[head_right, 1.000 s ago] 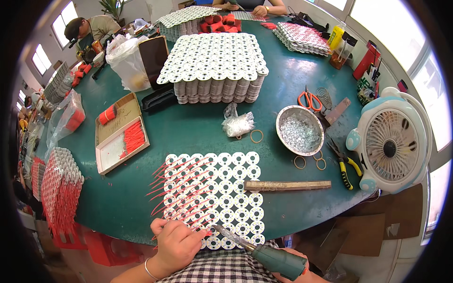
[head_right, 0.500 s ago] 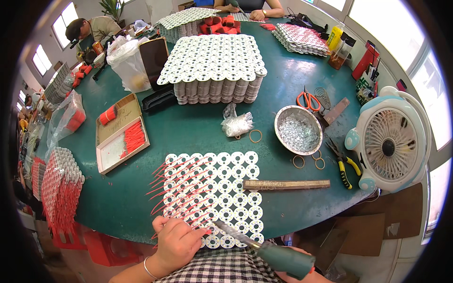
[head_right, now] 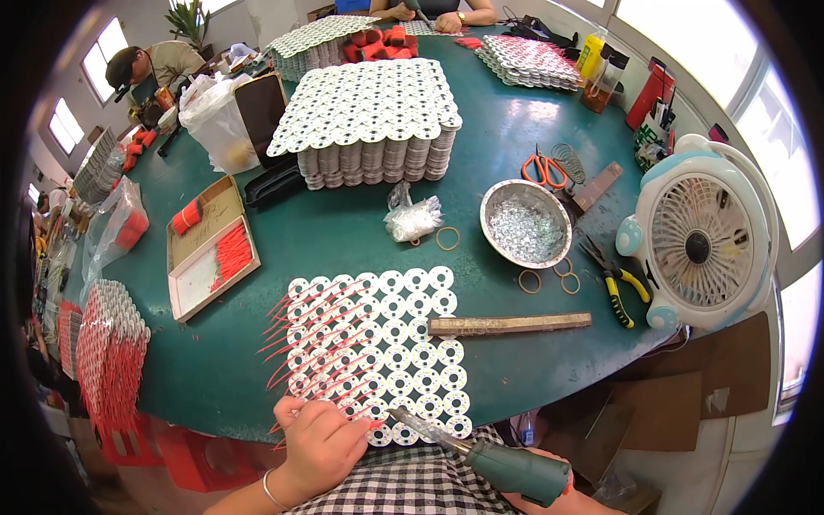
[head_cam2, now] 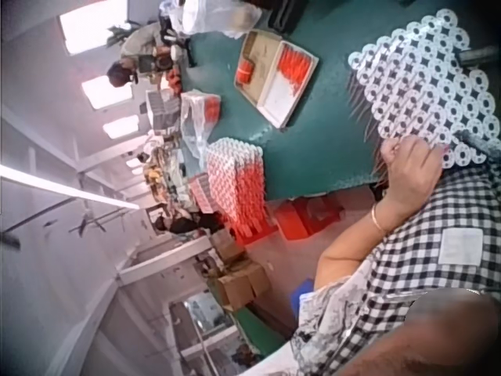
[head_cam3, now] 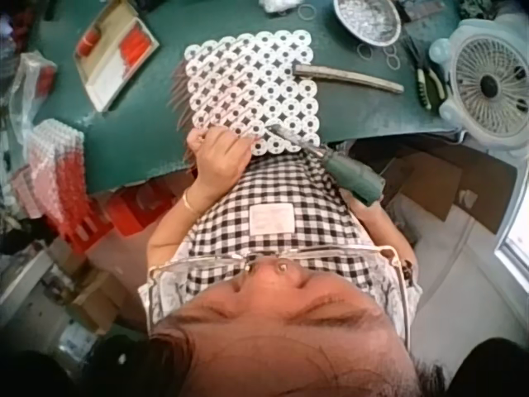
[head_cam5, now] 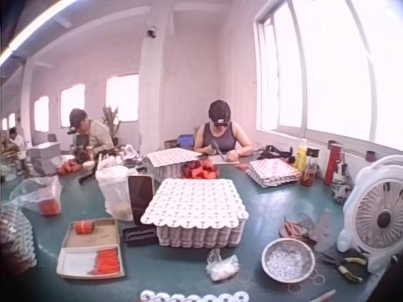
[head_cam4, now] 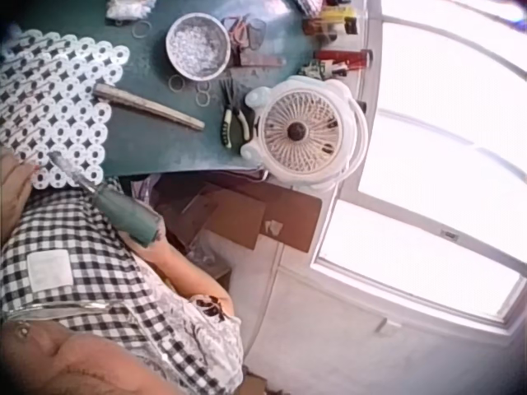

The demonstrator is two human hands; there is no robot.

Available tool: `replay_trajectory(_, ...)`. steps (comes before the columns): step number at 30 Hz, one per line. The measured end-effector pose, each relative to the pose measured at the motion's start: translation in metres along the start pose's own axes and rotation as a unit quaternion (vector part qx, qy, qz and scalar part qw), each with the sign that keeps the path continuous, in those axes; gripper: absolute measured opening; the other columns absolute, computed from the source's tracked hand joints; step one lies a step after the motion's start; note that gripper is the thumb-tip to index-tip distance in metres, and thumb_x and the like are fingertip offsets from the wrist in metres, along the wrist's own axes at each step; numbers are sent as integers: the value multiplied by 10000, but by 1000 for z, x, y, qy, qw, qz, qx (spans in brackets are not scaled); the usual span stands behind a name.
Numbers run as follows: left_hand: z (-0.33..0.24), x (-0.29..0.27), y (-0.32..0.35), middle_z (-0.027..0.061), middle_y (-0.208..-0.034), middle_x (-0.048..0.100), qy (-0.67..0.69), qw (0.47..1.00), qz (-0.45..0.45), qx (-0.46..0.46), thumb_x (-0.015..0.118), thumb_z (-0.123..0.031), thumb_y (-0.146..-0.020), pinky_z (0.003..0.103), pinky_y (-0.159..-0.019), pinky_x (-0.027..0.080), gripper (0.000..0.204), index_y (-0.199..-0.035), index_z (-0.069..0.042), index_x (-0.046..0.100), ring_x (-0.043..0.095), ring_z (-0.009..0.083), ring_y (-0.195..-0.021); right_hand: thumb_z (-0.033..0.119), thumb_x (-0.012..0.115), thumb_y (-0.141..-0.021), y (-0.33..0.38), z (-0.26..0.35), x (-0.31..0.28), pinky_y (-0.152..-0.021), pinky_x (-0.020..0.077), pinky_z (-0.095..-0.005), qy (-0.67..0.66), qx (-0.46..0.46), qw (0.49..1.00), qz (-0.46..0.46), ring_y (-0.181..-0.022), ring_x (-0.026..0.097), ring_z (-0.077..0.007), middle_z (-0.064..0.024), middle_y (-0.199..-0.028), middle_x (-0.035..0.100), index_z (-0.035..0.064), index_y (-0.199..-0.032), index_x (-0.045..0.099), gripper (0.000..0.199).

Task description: The person solders red leads onto a wiring grid of circular electronic components on a circuit board using a soldering iron.

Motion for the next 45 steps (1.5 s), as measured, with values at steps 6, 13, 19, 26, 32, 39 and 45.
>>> replay_trajectory(6,2,6,2,-45,-665,447,-17,1000,14,3,672,-173,-696,362,-725,267,116,-804,-147,640,496,121,-721,80,638,-713,3,1,5,-748,460,-349,88,-32,996,-6,-815,605,-237,-94,-929,638,15,-1006,612,301)
replay_trajectory(13,-1,5,4,-44,-680,460,-40,999,12,7,654,-168,-701,364,-728,266,130,-826,-138,635,498,124,-733,84,653,-706,0,-1,8,-745,452,-354,84,-14,996,5,-799,594,-237,-82,-920,629,24,-1005,607,308)
replay_trajectory(19,-2,6,4,-52,-682,464,-49,998,25,17,622,-158,-717,374,-738,264,103,-819,-148,634,493,116,-736,79,652,-720,-3,2,9,-747,451,-343,54,0,999,6,-839,590,-217,-89,-973,620,23,-1040,593,330)
replay_trajectory(26,-7,8,0,-51,-678,459,-75,995,48,46,604,-160,-725,376,-764,267,76,-797,-160,626,495,108,-730,87,661,-731,-3,-2,9,-760,457,-325,24,37,999,4,-860,599,-211,-97,-983,622,23,-1045,597,327)
replay_trajectory(32,-7,9,-2,-50,-680,461,-76,995,58,41,602,-163,-729,373,-776,271,71,-796,-157,625,497,107,-728,102,670,-725,-8,9,19,-741,463,-302,123,-44,990,58,-858,608,-194,-97,-973,637,27,-1034,609,324)
replay_trajectory(39,-4,7,-1,-47,-682,464,-71,996,57,24,597,-159,-737,359,-759,272,84,-813,-151,632,495,112,-725,284,624,-785,19,-37,1,-659,462,-286,-175,155,971,-46,-714,588,-157,-76,-870,629,0,-1095,558,425)
replay_trajectory(45,13,7,6,-49,-692,477,31,998,38,-46,619,-142,-714,344,-754,274,128,-839,-147,647,499,119,-738,266,603,-810,10,-20,0,-687,467,-303,-214,91,969,-86,-746,591,-177,-117,-969,608,-28,-1109,542,424)
Point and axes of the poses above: each hand's wrist, its own y-axis away from the middle knuckle, its own x-axis out of the palm, z = x × y, the point moved 10 cm from there along -y, towards the middle knuckle
